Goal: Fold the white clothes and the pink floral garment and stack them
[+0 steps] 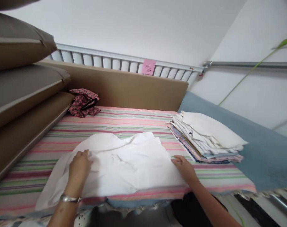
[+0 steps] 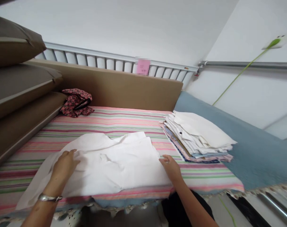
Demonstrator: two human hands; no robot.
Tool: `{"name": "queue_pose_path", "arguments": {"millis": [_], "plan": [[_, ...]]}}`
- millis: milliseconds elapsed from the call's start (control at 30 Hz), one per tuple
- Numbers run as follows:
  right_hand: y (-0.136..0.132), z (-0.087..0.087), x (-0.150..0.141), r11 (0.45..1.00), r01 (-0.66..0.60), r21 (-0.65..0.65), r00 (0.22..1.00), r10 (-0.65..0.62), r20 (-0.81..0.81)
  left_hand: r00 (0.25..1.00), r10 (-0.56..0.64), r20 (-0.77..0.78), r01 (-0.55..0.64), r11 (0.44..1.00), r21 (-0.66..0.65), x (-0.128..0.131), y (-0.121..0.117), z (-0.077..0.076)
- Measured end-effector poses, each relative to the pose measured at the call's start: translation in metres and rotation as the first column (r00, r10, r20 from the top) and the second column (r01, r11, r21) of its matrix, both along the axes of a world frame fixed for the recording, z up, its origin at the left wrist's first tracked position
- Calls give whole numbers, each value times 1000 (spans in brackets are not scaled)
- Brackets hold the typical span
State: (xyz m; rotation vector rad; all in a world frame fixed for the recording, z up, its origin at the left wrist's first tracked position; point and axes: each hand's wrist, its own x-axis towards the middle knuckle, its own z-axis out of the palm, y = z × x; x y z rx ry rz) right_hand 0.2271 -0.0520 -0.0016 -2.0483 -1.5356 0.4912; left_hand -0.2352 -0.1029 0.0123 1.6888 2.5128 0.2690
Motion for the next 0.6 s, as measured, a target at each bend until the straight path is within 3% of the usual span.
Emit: {"name": "queue_pose_path", "arguments": {"millis": [133,233,333,400,600], "plan": [[-16,0,-2,1000,-29,9,999,29,22,998,11,61,-8,999,-45,-19,-2,-2],[-21,-6,0,997,-71,-13,997,71,23,994,89,69,-90,996,8,-40,-10,-1],[-22,-12,3,996,-88,-15,996,89,13,950,214,227,-215,976,-19,-59,-30,1],[-23,-13,5,996,-92,5,996,92,-6,908,246,339,-235,969,-76,-65,-45,1],[-23,-11,2,958,-94,271,986,127,-107,889,208,409,-183,978,-99,-62,-71,-11]]}}
